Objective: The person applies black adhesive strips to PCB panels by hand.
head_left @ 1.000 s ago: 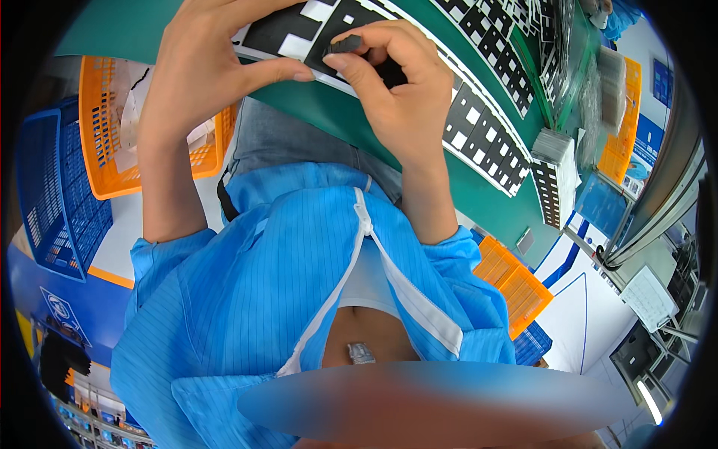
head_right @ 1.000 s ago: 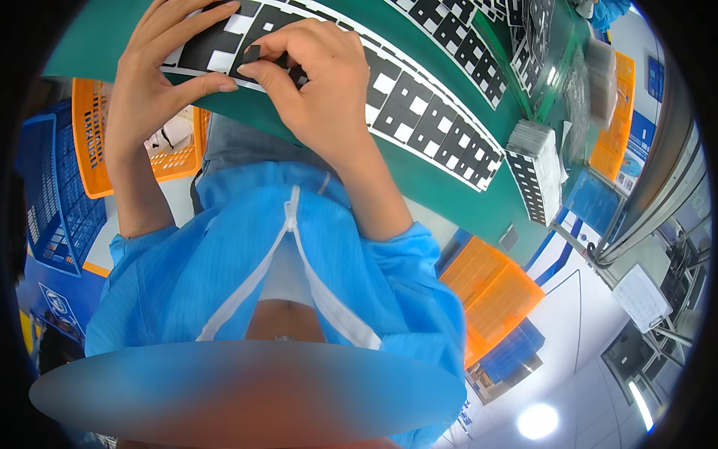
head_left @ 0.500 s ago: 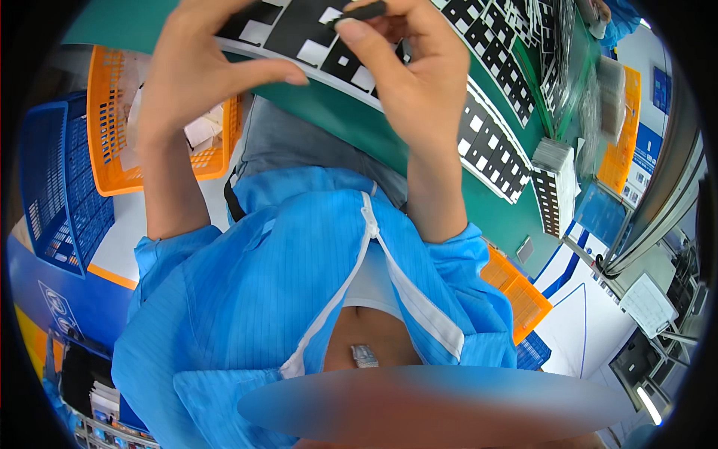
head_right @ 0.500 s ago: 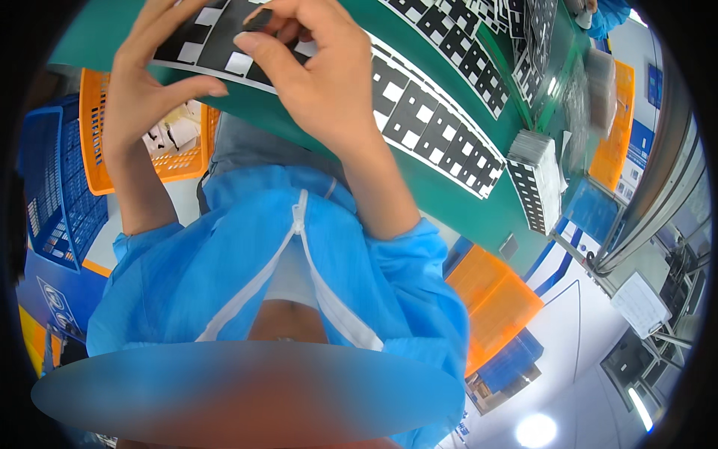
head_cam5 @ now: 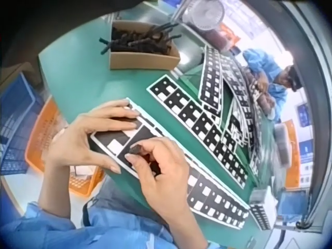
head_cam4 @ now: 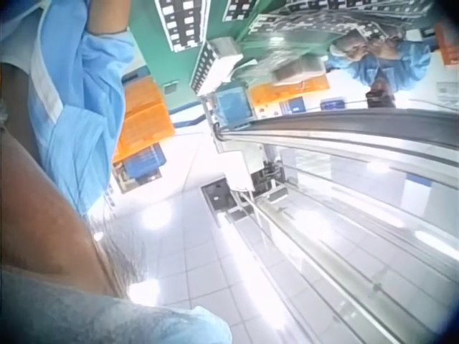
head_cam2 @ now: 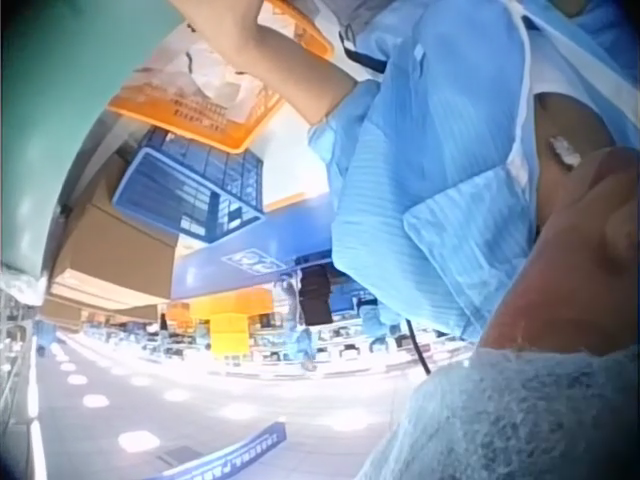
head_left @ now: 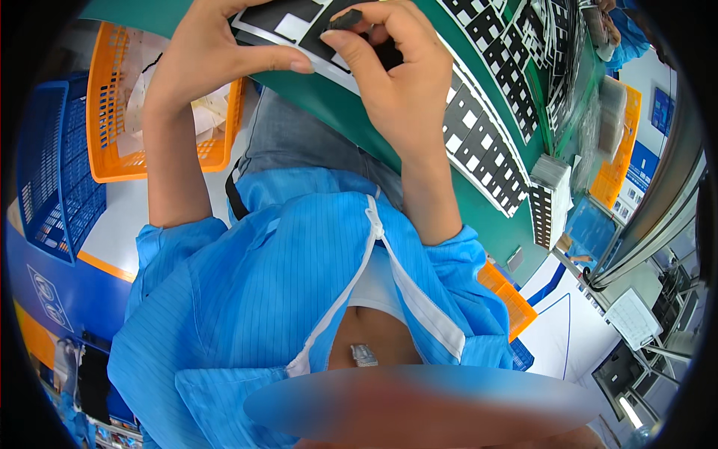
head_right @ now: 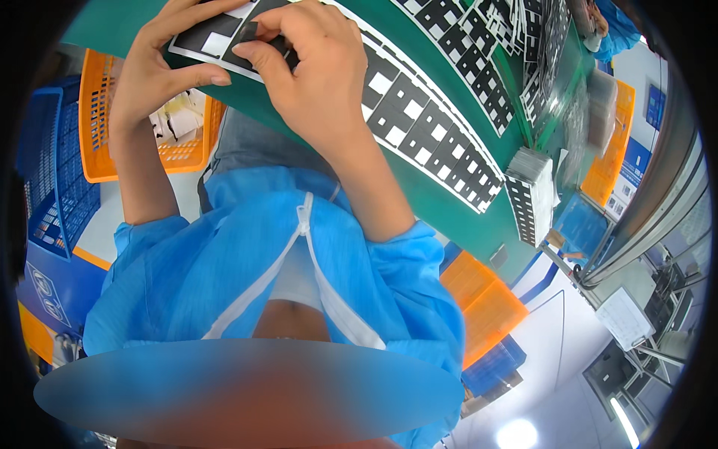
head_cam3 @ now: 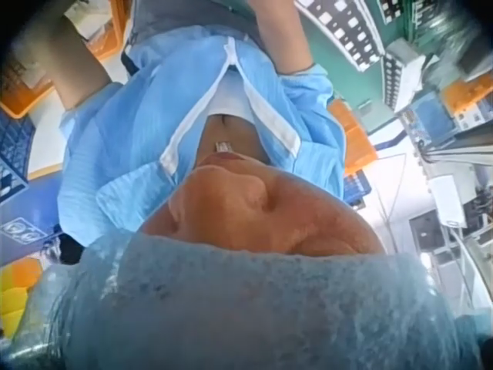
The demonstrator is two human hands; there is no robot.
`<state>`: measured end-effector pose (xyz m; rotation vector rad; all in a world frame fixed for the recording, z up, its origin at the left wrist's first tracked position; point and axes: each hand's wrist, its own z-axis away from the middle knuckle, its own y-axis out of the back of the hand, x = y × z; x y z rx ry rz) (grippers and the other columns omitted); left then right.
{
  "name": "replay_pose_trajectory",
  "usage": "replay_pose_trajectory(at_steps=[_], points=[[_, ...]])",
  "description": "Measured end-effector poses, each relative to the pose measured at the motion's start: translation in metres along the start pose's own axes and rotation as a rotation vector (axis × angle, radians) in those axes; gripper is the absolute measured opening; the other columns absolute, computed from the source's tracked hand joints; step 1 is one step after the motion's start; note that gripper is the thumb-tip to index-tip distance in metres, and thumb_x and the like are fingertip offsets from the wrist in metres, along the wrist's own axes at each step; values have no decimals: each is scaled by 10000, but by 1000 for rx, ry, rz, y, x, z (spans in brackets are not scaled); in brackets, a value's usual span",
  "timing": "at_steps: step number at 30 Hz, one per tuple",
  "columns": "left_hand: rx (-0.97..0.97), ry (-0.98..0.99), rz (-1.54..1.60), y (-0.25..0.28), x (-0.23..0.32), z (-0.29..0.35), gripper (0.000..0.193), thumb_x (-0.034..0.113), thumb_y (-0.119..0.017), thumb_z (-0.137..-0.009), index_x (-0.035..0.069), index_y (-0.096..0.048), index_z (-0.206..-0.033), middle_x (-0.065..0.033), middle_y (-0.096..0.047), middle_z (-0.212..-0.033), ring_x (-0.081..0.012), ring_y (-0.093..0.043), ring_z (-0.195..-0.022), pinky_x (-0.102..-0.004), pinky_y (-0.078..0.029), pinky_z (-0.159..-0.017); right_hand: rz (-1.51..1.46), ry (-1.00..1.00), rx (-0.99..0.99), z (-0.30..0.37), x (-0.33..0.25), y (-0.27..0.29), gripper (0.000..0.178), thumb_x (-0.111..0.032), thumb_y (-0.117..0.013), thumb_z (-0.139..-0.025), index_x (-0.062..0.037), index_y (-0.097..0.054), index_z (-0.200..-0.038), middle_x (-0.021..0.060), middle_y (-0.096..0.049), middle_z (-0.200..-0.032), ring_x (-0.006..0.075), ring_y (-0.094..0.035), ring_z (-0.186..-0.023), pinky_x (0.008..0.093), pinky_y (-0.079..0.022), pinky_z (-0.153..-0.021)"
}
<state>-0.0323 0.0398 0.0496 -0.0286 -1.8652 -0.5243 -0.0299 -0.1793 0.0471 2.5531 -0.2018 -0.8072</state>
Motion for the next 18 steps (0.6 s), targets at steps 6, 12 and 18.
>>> replay_pose_trajectory(at_steps=[6, 12, 18], points=[[41, 70, 91, -15, -17, -2, 756, 228, -990, -593, 19, -722, -1269, -163, -616, -1438, -380, -419, -1463, -525, -326, -1195, -573, -939, 190, -4, -32, 18, 75, -22, -698, -973, 2, -661, -1034, -4, -663, -922, 39, -571, -817, 191, -464, -732], [-11, -19, -11, 0, 10, -1, 701, 176, -958, -644, 19, -712, -1281, -151, -645, -1401, -369, -446, -1443, -493, -344, -1188, -356, -923, 38, -24, -20, 22, 44, -21, -689, -975, -4, -653, -993, -34, -632, -848, 20, -543, -732, 173, -432, -654], [169, 48, -4, -15, 6, -4, 617, 138, -907, -707, 15, -701, -1276, -136, -694, -1316, -335, -521, -1372, -445, -380, -1164, -224, -888, 1, -26, -11, 14, 68, -19, -691, -964, 0, -629, -943, -48, -570, -755, 12, -481, -660, 183, -389, -586]])
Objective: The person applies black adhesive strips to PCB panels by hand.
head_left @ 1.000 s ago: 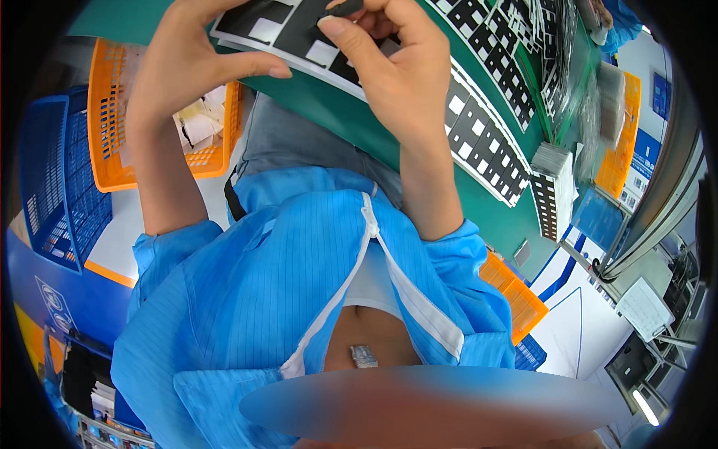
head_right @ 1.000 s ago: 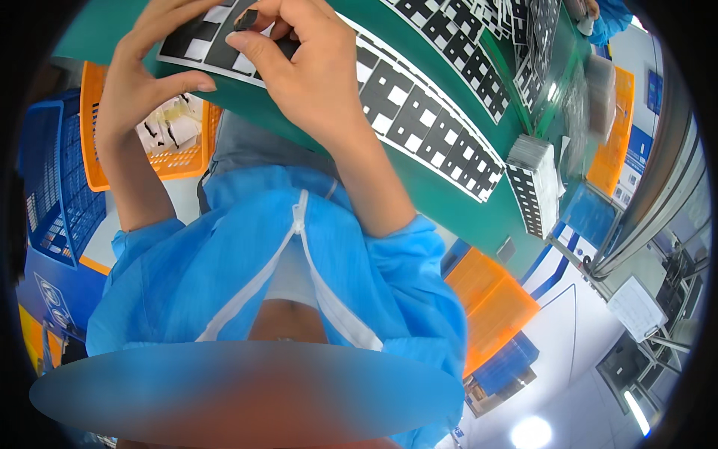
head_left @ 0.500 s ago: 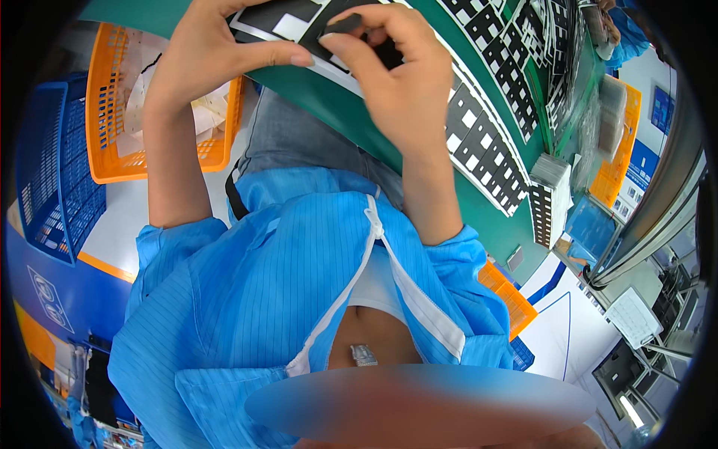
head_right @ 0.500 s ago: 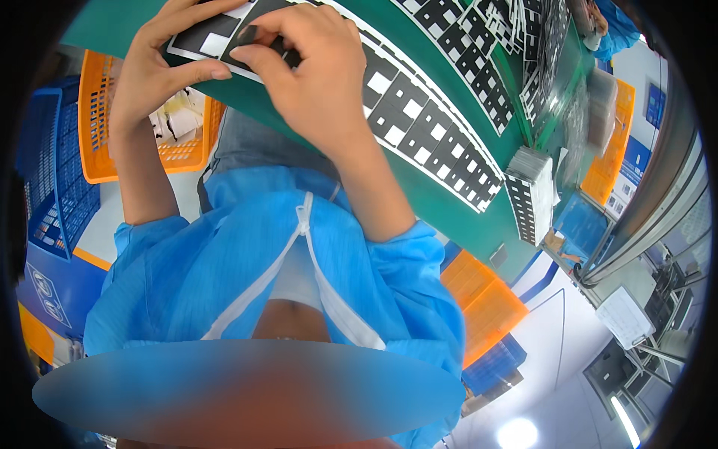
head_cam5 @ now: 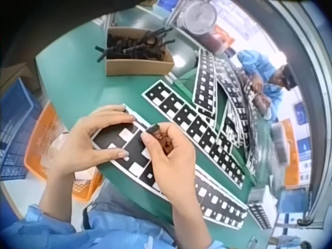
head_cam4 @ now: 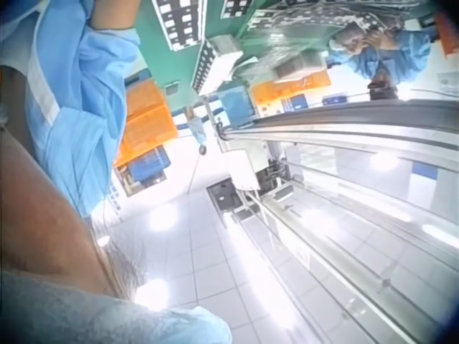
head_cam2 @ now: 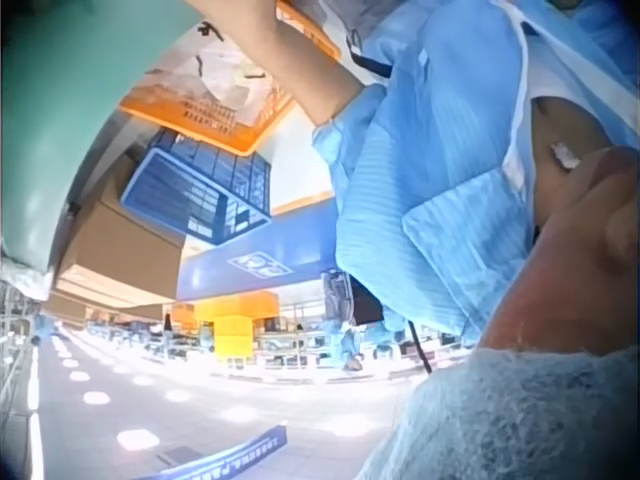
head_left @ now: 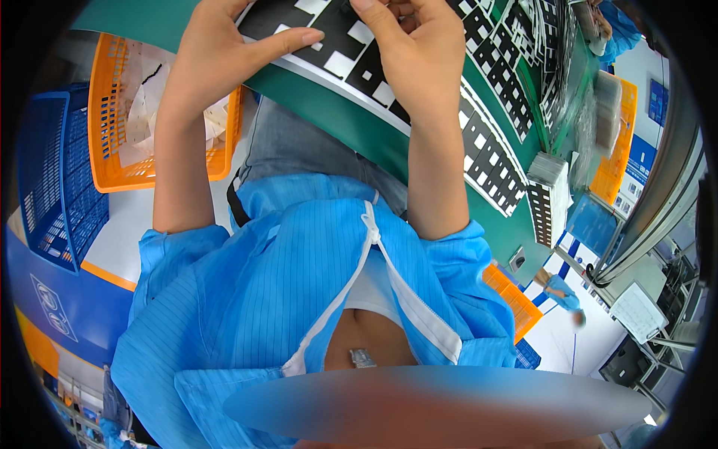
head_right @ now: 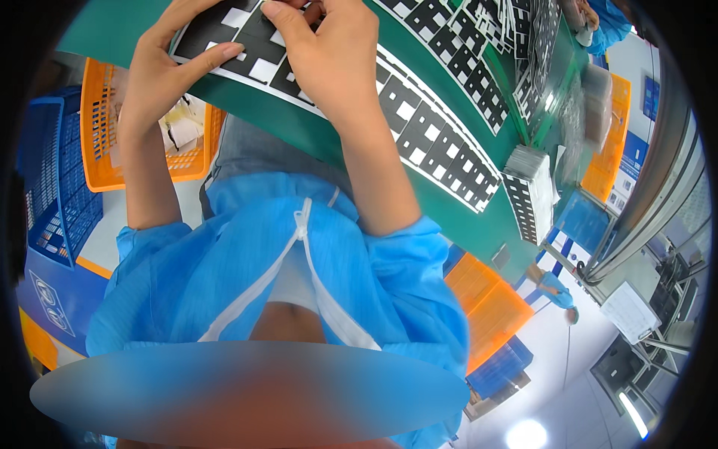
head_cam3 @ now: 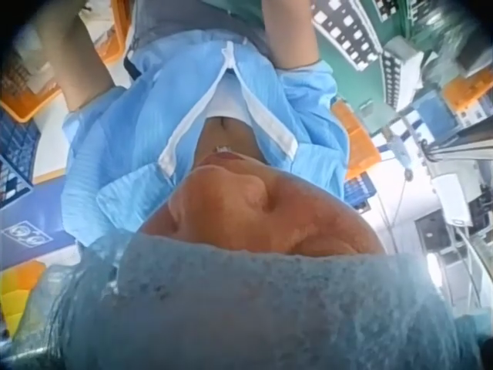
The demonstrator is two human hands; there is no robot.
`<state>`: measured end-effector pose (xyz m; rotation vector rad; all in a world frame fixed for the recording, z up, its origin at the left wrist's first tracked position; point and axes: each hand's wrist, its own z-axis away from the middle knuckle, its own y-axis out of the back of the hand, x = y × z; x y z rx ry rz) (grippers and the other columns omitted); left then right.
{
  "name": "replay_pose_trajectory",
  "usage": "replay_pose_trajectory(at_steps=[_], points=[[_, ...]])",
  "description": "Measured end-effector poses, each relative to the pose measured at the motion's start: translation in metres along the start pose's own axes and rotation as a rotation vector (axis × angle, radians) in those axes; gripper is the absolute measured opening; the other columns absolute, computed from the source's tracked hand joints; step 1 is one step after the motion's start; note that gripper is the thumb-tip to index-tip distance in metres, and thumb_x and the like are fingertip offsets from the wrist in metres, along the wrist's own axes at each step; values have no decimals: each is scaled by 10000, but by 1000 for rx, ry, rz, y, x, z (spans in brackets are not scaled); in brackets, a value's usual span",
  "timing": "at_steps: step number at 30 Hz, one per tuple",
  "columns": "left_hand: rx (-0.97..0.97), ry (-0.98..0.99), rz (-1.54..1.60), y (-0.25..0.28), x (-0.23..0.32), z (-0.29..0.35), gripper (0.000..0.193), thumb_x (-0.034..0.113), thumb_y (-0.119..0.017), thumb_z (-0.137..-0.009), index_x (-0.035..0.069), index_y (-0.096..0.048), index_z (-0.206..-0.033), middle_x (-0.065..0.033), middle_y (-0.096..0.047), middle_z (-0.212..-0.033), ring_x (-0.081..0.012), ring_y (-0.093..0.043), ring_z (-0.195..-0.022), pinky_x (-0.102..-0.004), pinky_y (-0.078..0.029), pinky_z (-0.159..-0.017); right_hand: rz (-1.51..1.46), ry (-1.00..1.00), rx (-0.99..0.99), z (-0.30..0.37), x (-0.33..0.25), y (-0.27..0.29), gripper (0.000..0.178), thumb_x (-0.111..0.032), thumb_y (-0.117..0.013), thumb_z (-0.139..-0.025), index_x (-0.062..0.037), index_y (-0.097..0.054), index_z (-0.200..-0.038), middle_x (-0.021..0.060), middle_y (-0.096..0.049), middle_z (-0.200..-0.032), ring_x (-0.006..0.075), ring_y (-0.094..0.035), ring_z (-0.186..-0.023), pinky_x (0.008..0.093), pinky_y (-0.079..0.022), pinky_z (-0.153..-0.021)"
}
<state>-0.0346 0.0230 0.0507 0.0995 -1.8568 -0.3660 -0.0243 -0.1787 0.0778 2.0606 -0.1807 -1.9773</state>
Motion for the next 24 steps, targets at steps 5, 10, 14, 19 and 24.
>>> replay_pose_trajectory(at_steps=[5, 10, 14, 19, 24], points=[[42, 15, 25, -3, 2, 2, 588, 126, -898, -711, 13, -711, -1258, -141, -712, -1276, -330, -536, -1355, -445, -389, -1156, 74, -29, 2, 4, -6, -2, 76, -22, -698, -957, 4, -629, -934, -42, -574, -752, 22, -474, -650, 189, -386, -580], [51, 33, 11, -1, 4, 4, 573, 128, -895, -712, 14, -718, -1245, -138, -718, -1268, -333, -541, -1351, -449, -389, -1157, 258, 179, 51, 4, 2, -8, 70, -26, -697, -960, 2, -636, -942, -40, -582, -766, 28, -471, -647, 194, -388, -585], [36, 17, 9, -7, 3, -2, 581, 128, -898, -706, 18, -719, -1248, -138, -720, -1265, -336, -542, -1352, -447, -389, -1161, -232, 93, 188, 3, 17, 6, 29, -42, -666, -1001, -24, -644, -1005, -34, -623, -875, 34, -534, -757, 186, -432, -692], [47, 40, -10, 1, 9, 3, 622, 136, -901, -713, 11, -694, -1287, -147, -687, -1326, -329, -529, -1371, -439, -385, -1165, -261, 112, 126, -2, 8, -3, 35, -59, -659, -1009, -30, -640, -1016, -36, -612, -877, 36, -537, -773, 182, -437, -715], [197, 1, 324, -9, 4, 2, 655, 126, -894, -734, -3, -655, -1331, -166, -582, -1464, -298, -527, -1372, -409, -389, -1159, 53, 226, -35, -17, -18, -9, 81, -50, -695, -956, -12, -623, -957, -35, -570, -785, 36, -493, -688, 203, -408, -632]])
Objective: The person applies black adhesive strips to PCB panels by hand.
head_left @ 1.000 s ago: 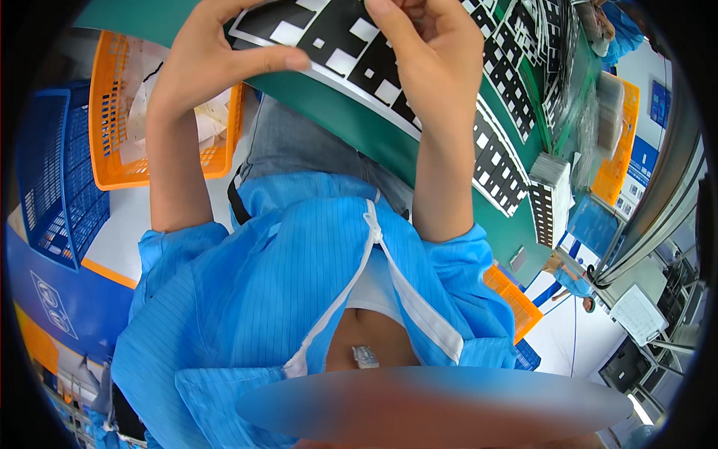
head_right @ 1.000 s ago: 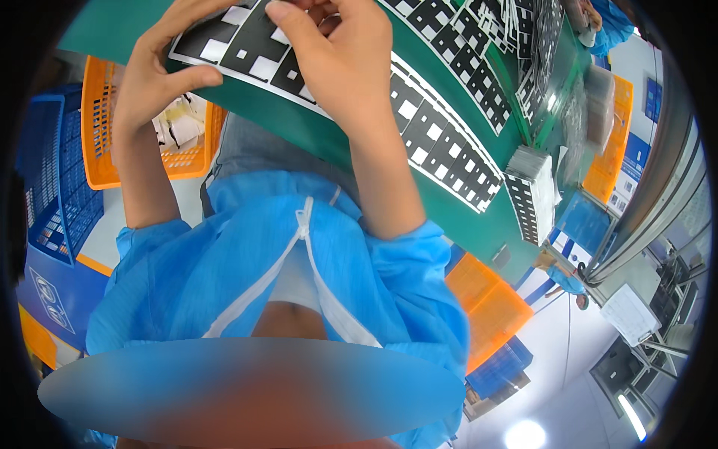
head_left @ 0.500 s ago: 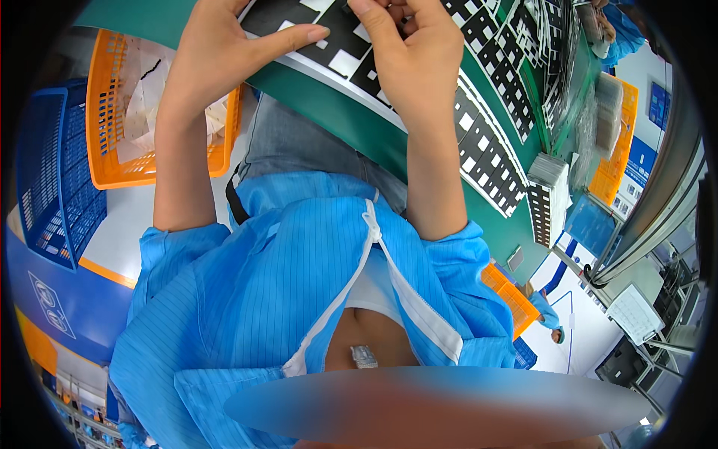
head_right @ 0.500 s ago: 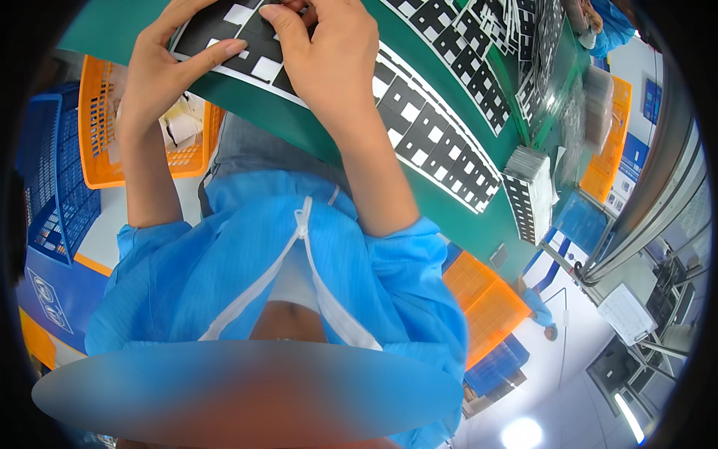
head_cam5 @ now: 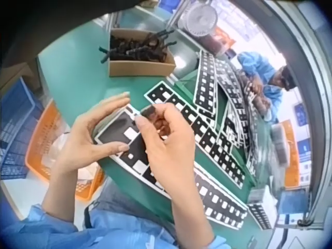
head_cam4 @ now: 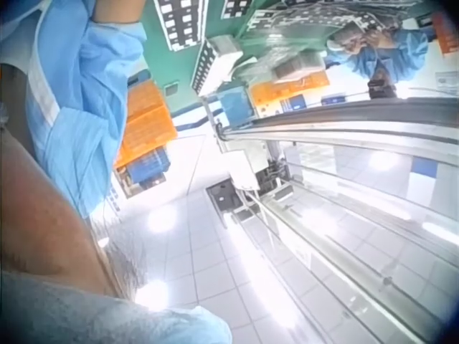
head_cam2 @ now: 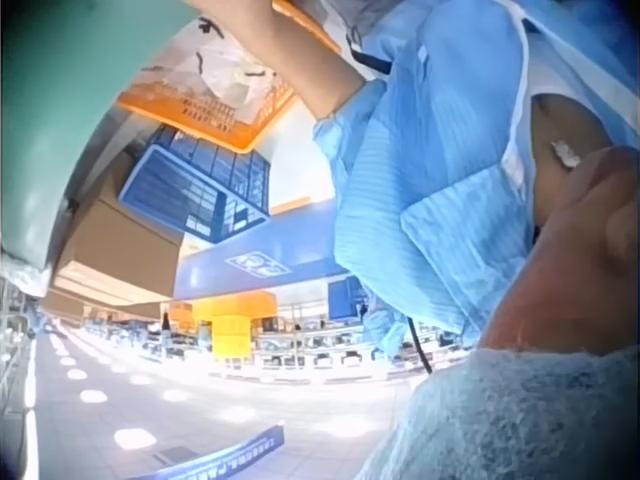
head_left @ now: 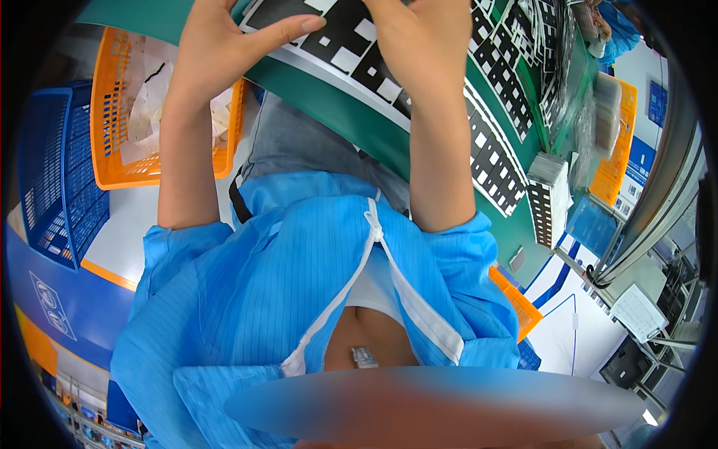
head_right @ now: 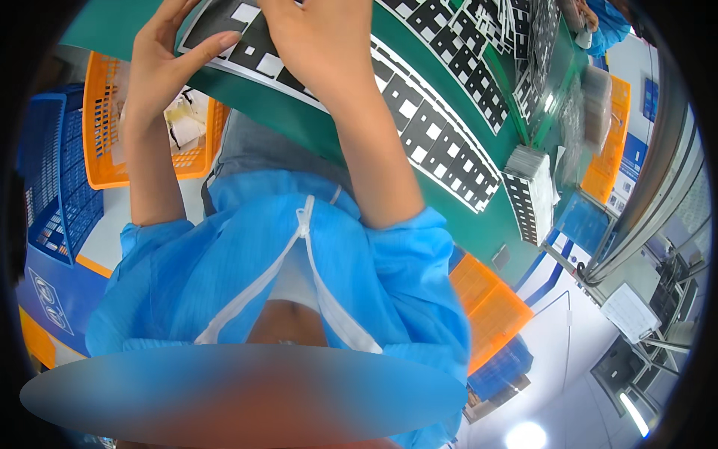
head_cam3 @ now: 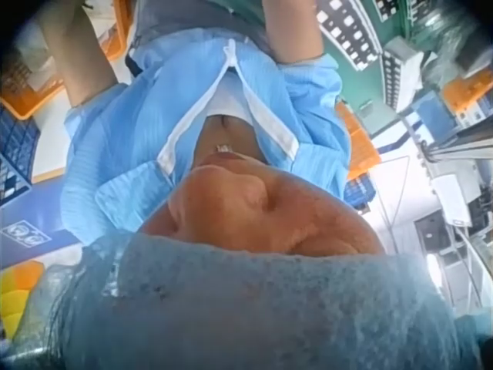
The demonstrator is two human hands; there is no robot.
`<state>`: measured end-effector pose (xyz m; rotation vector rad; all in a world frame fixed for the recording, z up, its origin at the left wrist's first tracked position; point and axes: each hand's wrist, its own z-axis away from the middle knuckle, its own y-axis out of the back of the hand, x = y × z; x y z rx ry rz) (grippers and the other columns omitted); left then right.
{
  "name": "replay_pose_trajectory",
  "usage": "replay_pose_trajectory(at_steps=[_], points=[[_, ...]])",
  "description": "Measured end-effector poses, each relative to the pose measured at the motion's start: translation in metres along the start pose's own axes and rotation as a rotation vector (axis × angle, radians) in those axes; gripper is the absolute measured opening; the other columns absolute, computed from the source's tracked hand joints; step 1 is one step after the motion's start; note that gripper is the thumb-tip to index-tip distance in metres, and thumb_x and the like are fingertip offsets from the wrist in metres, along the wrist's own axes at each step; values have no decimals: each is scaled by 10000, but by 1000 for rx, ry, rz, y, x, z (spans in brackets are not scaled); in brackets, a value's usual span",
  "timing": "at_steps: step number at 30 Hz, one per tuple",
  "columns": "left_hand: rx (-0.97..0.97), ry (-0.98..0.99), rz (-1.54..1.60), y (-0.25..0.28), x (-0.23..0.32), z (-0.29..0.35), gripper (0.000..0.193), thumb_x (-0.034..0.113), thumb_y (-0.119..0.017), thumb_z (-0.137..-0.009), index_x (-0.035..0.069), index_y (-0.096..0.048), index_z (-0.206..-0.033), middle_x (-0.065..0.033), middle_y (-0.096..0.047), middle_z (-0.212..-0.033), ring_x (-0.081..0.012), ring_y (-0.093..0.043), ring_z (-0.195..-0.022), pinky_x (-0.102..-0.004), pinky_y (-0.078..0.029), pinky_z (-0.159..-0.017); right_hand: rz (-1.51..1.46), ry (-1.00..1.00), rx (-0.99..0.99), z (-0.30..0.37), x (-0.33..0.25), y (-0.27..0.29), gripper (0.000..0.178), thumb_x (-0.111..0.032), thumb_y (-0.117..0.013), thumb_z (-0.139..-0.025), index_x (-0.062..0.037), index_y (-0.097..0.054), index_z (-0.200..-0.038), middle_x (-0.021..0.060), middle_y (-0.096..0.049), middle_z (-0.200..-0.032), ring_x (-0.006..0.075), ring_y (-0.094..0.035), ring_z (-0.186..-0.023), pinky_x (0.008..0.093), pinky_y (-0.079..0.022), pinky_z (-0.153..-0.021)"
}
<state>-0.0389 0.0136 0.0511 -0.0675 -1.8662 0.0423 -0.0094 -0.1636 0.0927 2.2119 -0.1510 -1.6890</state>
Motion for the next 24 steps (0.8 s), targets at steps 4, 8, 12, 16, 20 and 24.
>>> replay_pose_trajectory(at_steps=[4, 8, 12, 16, 20, 24], points=[[-94, 43, -231, 5, -4, 0, 629, 101, -877, -751, 4, -653, -1330, -173, -548, -1489, -287, -528, -1365, -389, -402, -1143, 14, -81, 44, 0, 6, -3, 82, -42, -688, -962, -6, -615, -957, -14, -605, -799, 44, -526, -676, 210, -431, -618], [-55, 101, -197, 0, -1, 4, 593, 91, -848, -765, 9, -658, -1320, -173, -555, -1478, -288, -527, -1363, -389, -404, -1139, 13, -121, 90, 21, 14, 4, 71, -16, -676, -966, -11, -615, -1002, -6, -625, -794, 45, -567, -698, 194, -460, -638], [-36, 89, -167, -4, -3, 2, 567, 90, -820, -779, 0, -657, -1315, -178, -550, -1477, -288, -523, -1366, -389, -394, -1147, 4, -146, 59, 26, 26, 9, 73, -14, -679, -964, -8, -619, -1007, -4, -634, -804, 42, -569, -699, 192, -456, -634], [-33, 110, -160, -4, -4, 2, 568, 94, -814, -781, -6, -654, -1317, -178, -544, -1480, -285, -517, -1373, -387, -387, -1154, -85, 57, 31, 25, 26, 8, 76, -8, -691, -951, 2, -626, -990, -8, -635, -777, 38, -554, -675, 192, -449, -614], [-30, 113, -126, -5, -8, 3, 576, 104, -817, -782, -8, -651, -1323, -174, -535, -1491, -284, -508, -1383, -388, -380, -1160, 99, -169, 61, 25, 14, 7, 82, 2, -715, -922, 16, -638, -946, -12, -626, -748, 37, -535, -654, 201, -452, -599], [-24, 99, -115, -5, -9, 3, 577, 123, -820, -787, -6, -653, -1324, -172, -529, -1497, -283, -503, -1388, -394, -379, -1162, 87, -96, 60, 26, 10, 10, 94, 19, -732, -899, 20, -643, -928, -12, -628, -757, 42, -536, -653, 204, -465, -610]])
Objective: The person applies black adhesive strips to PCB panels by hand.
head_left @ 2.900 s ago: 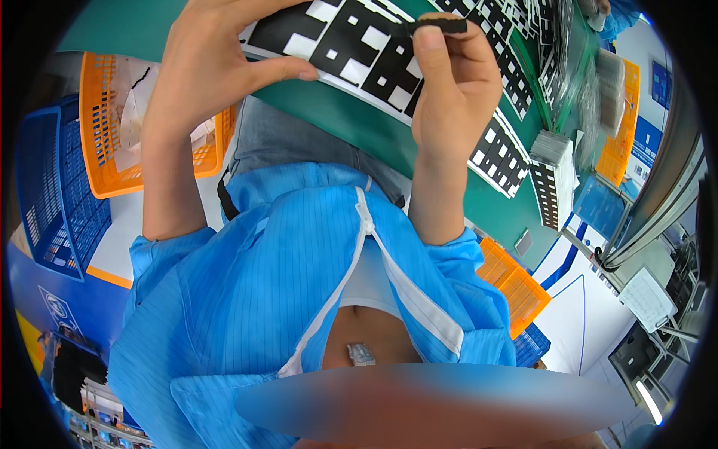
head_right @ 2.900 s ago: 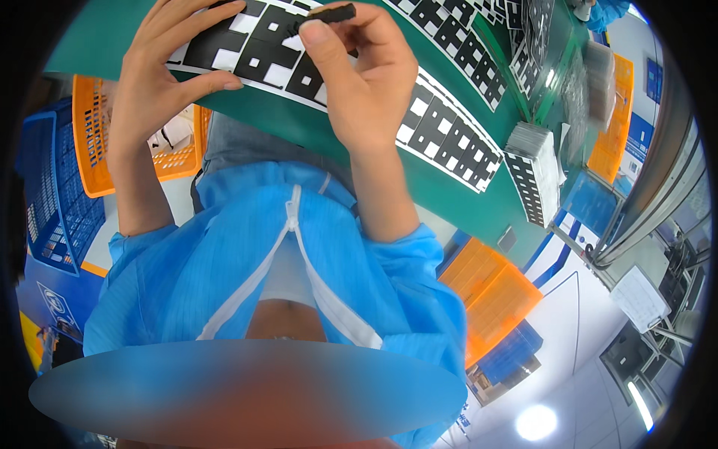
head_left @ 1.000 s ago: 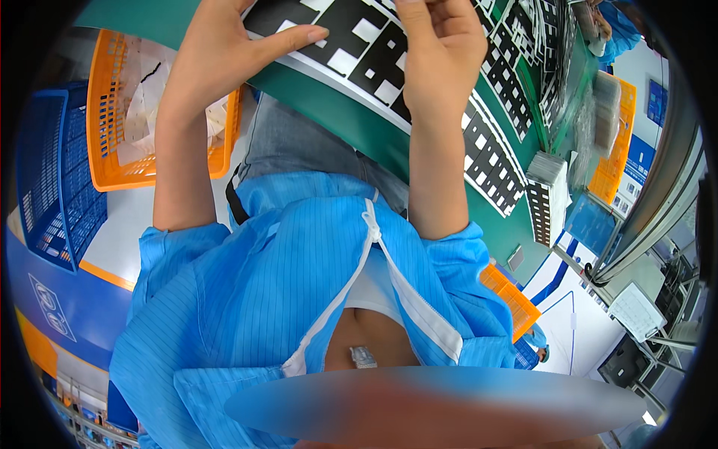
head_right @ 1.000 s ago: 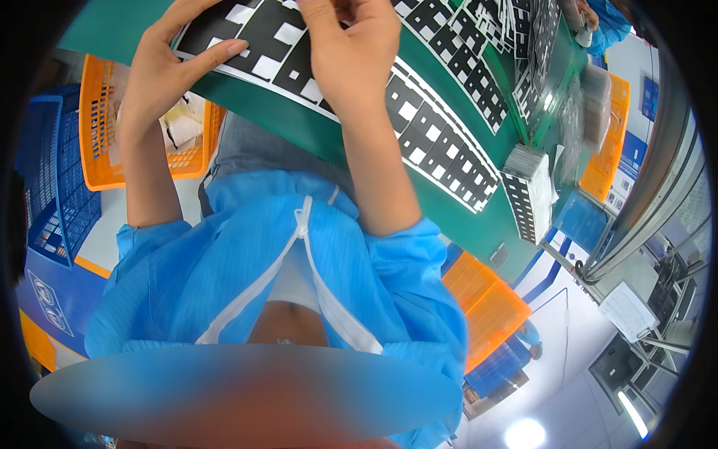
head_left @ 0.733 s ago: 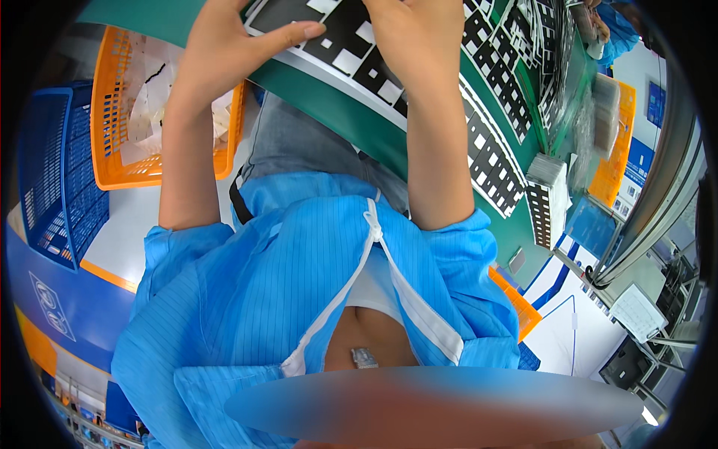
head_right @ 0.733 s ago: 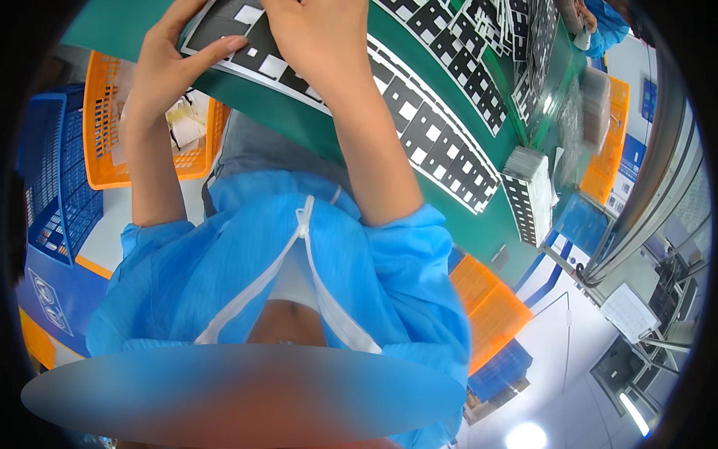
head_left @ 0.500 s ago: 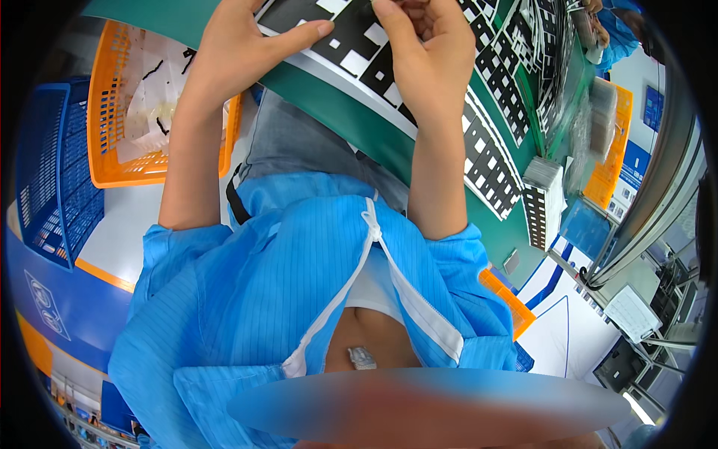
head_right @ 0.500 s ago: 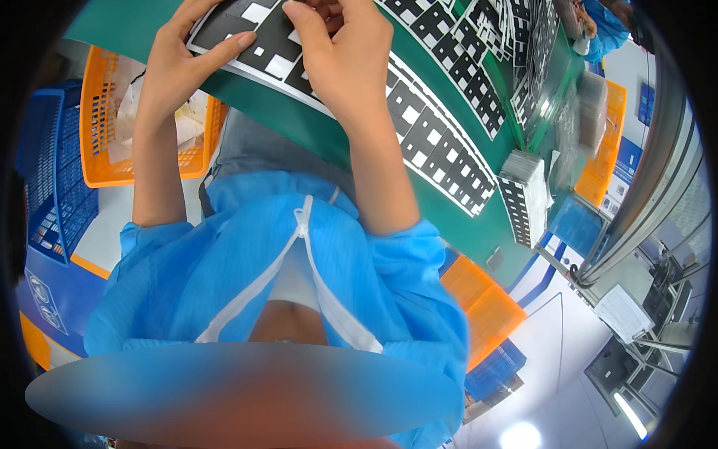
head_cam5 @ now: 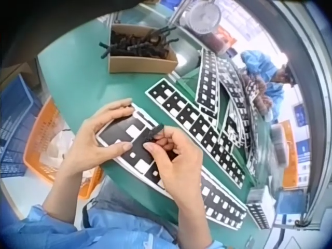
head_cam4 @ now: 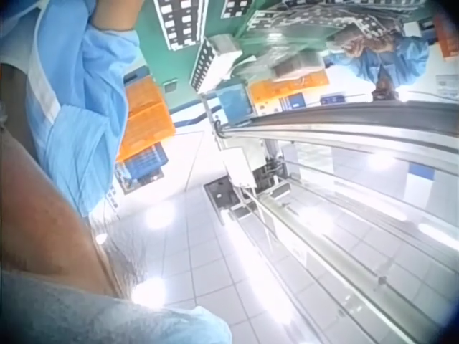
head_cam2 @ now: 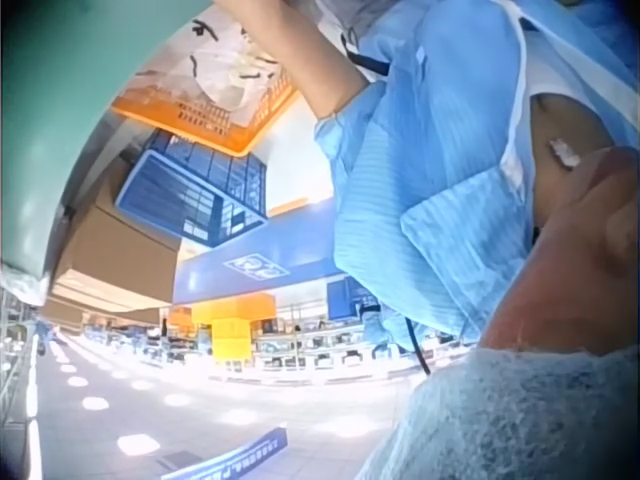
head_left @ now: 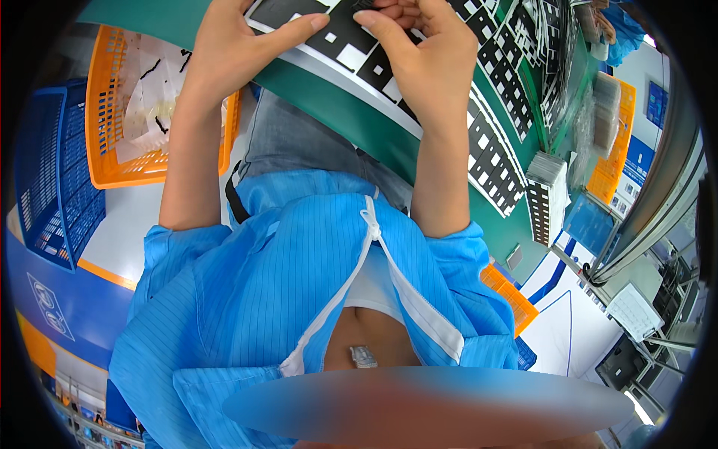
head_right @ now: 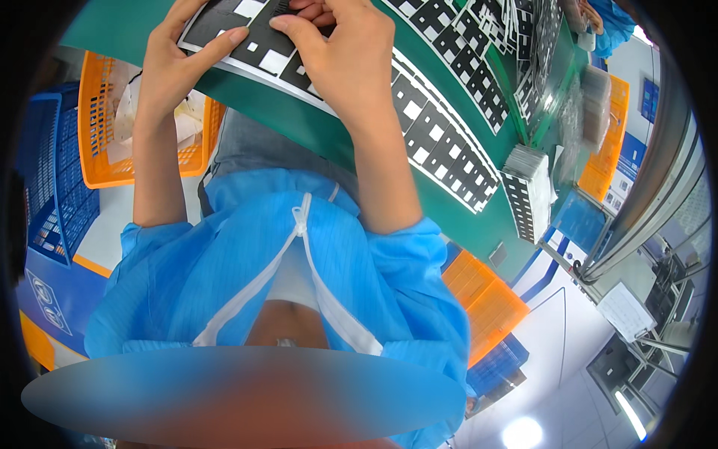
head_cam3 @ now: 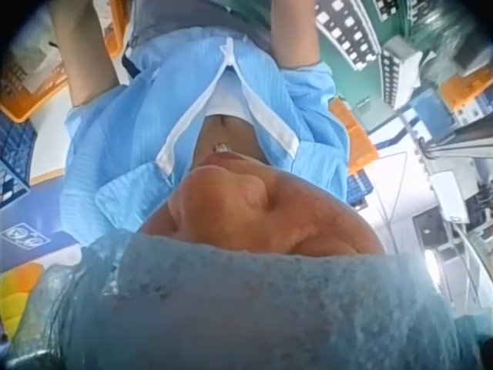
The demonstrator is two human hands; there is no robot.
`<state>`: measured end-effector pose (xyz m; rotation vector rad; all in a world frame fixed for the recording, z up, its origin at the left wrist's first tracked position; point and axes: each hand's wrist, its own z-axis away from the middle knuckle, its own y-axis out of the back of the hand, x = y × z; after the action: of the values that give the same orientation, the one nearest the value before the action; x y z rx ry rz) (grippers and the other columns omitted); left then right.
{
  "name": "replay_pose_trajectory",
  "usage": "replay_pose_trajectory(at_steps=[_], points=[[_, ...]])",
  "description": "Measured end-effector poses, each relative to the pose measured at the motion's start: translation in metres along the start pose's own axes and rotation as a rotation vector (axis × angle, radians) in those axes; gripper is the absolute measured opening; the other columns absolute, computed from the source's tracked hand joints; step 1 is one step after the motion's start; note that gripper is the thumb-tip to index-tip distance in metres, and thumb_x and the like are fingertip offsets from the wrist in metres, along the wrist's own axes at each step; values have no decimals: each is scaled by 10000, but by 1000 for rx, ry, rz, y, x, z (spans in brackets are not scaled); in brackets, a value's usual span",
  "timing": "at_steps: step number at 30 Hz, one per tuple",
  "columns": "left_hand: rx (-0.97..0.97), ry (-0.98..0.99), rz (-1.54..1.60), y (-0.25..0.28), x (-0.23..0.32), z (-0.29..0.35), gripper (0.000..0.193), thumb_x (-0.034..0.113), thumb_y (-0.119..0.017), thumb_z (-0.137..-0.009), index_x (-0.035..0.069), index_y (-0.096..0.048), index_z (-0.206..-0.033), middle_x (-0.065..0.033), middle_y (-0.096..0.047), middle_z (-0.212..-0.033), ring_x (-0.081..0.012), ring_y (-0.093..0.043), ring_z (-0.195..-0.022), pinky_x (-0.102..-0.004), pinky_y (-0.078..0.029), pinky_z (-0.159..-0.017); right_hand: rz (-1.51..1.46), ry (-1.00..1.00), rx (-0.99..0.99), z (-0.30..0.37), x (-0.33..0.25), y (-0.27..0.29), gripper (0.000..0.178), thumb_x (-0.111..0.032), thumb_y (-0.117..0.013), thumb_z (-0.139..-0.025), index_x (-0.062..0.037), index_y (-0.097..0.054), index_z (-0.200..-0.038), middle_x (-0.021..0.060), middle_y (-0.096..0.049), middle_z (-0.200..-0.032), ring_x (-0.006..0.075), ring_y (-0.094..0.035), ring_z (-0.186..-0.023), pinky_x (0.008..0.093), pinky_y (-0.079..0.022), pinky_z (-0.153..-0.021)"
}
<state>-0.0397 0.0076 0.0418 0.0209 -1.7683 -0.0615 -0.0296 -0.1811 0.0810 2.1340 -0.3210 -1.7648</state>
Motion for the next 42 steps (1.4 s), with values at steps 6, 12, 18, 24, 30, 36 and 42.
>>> replay_pose_trajectory(at_steps=[6, 12, 18, 24, 30, 36, 42], points=[[10, -14, 3, 0, -3, 1, 570, 121, -817, -781, -24, -651, -1307, -183, -524, -1497, -284, -500, -1391, -394, -373, -1166, 162, 57, -40, -6, 6, -2, 79, 47, -718, -900, 22, -653, -937, -9, -652, -806, 48, -570, -688, 197, -482, -637], [0, -17, 17, -2, -3, 2, 572, 98, -803, -773, -28, -646, -1309, -184, -525, -1492, -281, -498, -1393, -382, -367, -1170, -309, -125, 45, -7, 22, 10, 127, 46, -725, -916, -20, -650, -995, -23, -656, -856, 32, -591, -745, 172, -471, -680], [14, -25, 25, -4, -6, 1, 605, 108, -814, -773, -25, -630, -1334, -187, -534, -1482, -275, -498, -1393, -375, -370, -1165, -260, -50, 59, -8, 9, 2, 153, 49, -732, -907, -12, -643, -1015, -18, -644, -864, 30, -574, -751, 177, -461, -681], [45, 43, 138, -1, -5, 4, 761, 154, -839, -770, -5, -537, -1449, -157, -571, -1453, -242, -526, -1362, -367, -383, -1152, -119, 122, -96, -31, -17, -30, 154, 39, -701, -901, -10, -607, -1012, 29, -646, -855, 79, -608, -752, 233, -499, -688], [30, -5, 50, -2, -9, 0, 794, 154, -844, -762, -11, -520, -1468, -147, -570, -1461, -247, -525, -1366, -373, -378, -1160, -167, -14, -107, -35, 4, -36, 148, 56, -691, -904, -6, -608, -1010, 14, -645, -828, 69, -611, -723, 221, -506, -669], [35, -39, 17, 0, -15, 5, 770, 124, -830, -761, -15, -530, -1457, -161, -544, -1493, -261, -509, -1391, -382, -370, -1172, -166, 21, -113, -32, 0, -41, 137, 66, -684, -908, -2, -612, -1001, 8, -647, -833, 66, -614, -724, 211, -506, -669], [28, -49, 75, -3, -15, 5, 750, 121, -831, -765, -16, -543, -1443, -166, -526, -1513, -264, -501, -1399, -382, -372, -1171, -169, 26, -82, -38, 16, -39, 113, 40, -681, -934, -6, -617, -1015, 17, -664, -872, 71, -622, -760, 208, -508, -696]])
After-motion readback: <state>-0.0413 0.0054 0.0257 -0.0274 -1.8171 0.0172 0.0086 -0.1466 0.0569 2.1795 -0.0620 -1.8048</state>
